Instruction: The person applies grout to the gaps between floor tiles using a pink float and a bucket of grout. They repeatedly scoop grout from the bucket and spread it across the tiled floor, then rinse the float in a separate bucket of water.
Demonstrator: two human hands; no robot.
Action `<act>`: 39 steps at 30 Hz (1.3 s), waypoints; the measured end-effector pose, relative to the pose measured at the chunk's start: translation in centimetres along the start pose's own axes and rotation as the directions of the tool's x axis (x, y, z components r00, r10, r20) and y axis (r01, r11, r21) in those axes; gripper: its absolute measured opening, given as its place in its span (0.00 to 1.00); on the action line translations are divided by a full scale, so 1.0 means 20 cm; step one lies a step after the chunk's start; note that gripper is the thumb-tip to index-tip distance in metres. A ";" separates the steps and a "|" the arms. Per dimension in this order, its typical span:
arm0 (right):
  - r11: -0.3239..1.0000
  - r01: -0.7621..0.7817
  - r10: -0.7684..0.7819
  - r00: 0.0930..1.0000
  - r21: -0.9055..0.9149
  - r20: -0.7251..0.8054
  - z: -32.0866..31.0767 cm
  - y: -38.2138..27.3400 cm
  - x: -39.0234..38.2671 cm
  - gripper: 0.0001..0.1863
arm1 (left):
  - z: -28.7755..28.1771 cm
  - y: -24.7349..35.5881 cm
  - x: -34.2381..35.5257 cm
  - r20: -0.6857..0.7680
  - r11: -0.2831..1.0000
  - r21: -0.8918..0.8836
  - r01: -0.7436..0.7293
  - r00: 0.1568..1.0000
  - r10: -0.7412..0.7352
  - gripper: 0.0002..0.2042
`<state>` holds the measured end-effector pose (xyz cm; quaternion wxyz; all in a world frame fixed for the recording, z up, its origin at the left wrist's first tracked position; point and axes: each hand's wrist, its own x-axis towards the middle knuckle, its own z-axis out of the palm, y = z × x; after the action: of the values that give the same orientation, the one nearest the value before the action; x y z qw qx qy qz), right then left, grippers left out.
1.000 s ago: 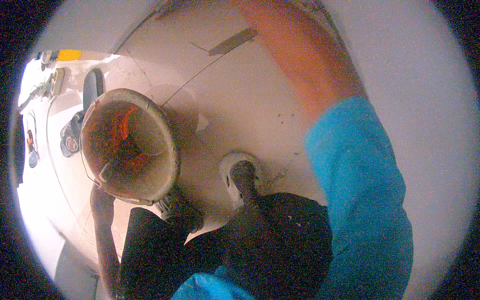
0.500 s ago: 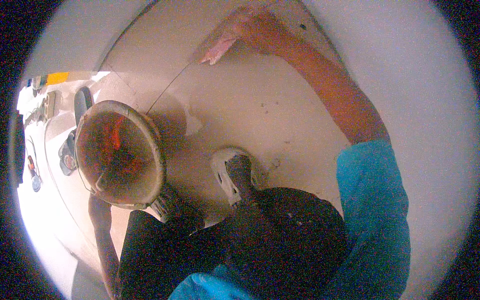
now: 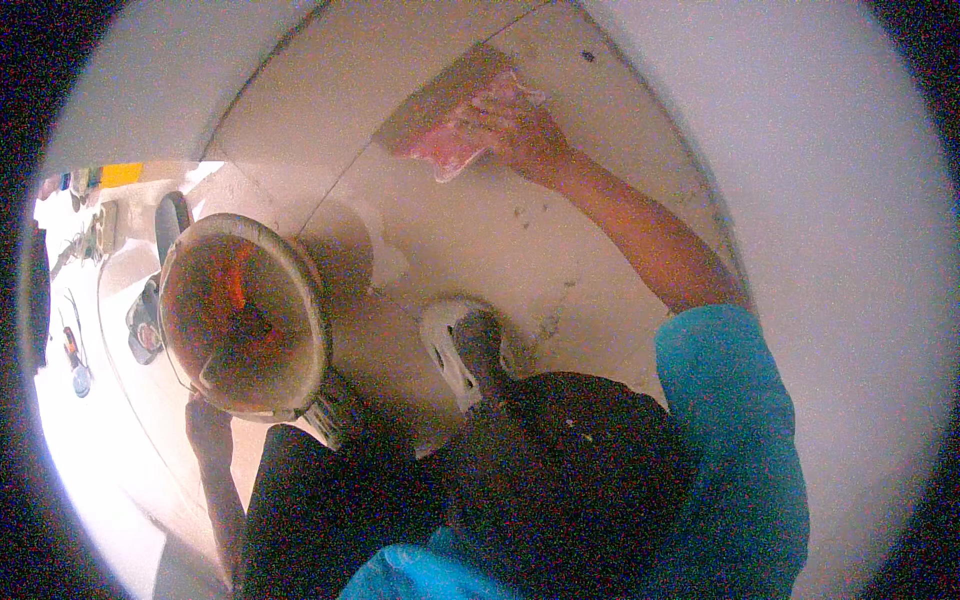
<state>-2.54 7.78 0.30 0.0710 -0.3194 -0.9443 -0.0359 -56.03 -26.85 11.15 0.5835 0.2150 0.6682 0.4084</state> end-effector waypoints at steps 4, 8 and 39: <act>1.000 0.020 -0.020 0.999 0.018 -0.042 -0.22 -0.13 -0.02 0.23 | -0.02 -0.03 0.00 0.008 0.995 -0.099 -0.006 1.000 0.007 0.25; 0.998 -0.028 0.024 0.997 0.053 0.066 -0.26 -0.40 -0.25 0.24 | 0.01 0.02 0.03 -0.030 0.998 0.006 0.062 0.998 -0.062 0.25; 0.484 -0.274 -0.016 0.947 0.831 0.321 -0.17 -0.57 1.11 0.17 | 0.24 0.09 0.00 -0.065 0.976 -0.216 -0.020 0.998 0.006 0.22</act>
<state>-26.59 11.66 6.87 0.0871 -0.3126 -0.8060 0.4951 -51.73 -24.39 12.72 0.5790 0.1413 0.6366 0.4895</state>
